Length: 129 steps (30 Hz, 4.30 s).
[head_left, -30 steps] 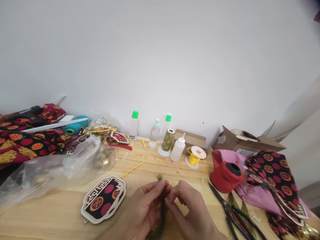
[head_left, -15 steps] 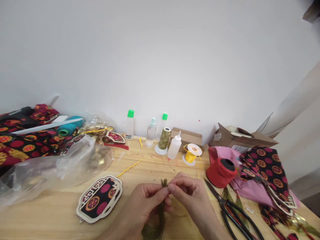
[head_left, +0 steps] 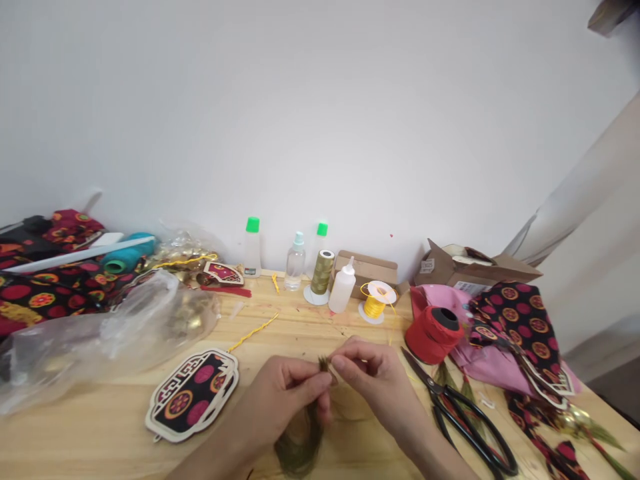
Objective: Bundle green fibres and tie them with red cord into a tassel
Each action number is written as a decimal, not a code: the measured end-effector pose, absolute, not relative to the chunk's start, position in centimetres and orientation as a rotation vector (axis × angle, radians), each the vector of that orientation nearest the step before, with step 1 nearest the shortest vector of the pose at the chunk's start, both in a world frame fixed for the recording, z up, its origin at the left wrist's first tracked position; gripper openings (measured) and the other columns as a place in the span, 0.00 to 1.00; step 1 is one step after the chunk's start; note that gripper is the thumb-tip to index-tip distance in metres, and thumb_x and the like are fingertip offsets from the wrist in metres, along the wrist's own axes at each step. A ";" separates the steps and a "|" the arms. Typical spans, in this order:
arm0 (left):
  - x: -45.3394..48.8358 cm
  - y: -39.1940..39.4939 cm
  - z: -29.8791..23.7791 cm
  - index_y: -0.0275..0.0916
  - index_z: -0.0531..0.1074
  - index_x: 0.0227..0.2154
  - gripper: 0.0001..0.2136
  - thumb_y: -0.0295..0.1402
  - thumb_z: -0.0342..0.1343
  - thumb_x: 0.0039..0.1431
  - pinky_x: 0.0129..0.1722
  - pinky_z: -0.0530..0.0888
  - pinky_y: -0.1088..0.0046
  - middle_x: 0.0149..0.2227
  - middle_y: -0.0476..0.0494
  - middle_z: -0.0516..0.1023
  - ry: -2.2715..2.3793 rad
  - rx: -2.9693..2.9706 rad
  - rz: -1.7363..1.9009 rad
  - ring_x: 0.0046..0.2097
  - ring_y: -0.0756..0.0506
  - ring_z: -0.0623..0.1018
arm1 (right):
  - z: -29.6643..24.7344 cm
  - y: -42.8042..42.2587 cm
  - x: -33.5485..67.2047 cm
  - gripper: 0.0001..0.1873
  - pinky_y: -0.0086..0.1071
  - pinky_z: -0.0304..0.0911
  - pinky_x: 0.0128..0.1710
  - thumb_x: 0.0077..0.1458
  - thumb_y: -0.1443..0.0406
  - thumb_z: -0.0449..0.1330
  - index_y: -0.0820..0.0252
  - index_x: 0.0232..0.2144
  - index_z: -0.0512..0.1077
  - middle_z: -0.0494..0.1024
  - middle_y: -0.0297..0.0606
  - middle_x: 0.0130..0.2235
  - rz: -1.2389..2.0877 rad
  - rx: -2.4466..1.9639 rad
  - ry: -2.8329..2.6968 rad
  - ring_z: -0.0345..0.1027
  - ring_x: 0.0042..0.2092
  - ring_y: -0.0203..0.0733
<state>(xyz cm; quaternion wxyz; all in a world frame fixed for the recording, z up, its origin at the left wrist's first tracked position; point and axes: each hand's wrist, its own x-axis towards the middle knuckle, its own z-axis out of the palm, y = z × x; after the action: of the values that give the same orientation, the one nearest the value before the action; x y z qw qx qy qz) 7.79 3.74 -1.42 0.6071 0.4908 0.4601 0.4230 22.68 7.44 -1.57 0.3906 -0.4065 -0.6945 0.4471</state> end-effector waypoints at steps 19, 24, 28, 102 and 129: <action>5.1 4.7 -1.0 0.31 0.70 0.26 0.09 0.20 0.45 0.54 0.26 0.75 0.78 0.18 0.51 0.69 0.643 0.239 1.413 0.20 0.55 0.73 | -1.8 8.6 24.8 0.07 0.26 0.57 0.28 0.45 0.74 0.53 0.60 0.20 0.66 0.69 0.34 0.26 0.409 -1.050 -2.545 0.61 0.29 0.35; 5.9 4.8 -2.3 0.30 0.70 0.27 0.03 0.22 0.52 0.50 0.26 0.75 0.78 0.19 0.48 0.73 0.796 0.275 1.305 0.21 0.53 0.74 | -2.0 9.5 25.4 0.07 0.26 0.57 0.26 0.51 0.70 0.47 0.60 0.23 0.61 0.66 0.31 0.23 0.808 -1.094 -2.099 0.60 0.26 0.33; 7.0 4.2 -2.7 0.31 0.71 0.26 0.02 0.24 0.56 0.46 0.24 0.74 0.78 0.21 0.45 0.76 0.857 0.322 1.188 0.22 0.51 0.75 | -1.9 9.6 24.7 0.05 0.25 0.58 0.24 0.49 0.67 0.51 0.61 0.23 0.62 0.67 0.31 0.21 0.962 -1.044 -1.804 0.59 0.23 0.32; 3.2 4.0 -0.2 0.34 0.65 0.25 0.12 0.24 0.38 0.57 0.10 0.58 0.87 0.20 0.52 0.65 0.062 0.225 1.402 0.14 0.59 0.62 | -1.3 6.9 22.8 0.05 0.26 0.54 0.28 0.47 0.65 0.58 0.60 0.24 0.72 0.70 0.34 0.27 0.210 -0.804 -3.056 0.61 0.31 0.36; 9.2 3.5 -1.3 0.36 0.77 0.21 0.08 0.36 0.57 0.42 0.32 0.65 0.71 0.20 0.47 0.75 1.070 0.846 1.286 0.32 0.44 0.72 | -3.5 6.7 21.4 0.07 0.28 0.57 0.29 0.53 0.66 0.48 0.61 0.24 0.62 0.66 0.34 0.26 0.871 -1.116 -1.871 0.62 0.29 0.36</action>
<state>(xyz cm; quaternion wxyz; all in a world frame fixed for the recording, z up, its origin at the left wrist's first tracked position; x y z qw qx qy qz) 9.21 3.50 -1.26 0.5920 0.3636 0.4602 0.5528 21.41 6.70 -3.54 0.3871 -0.4387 -0.7353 0.3422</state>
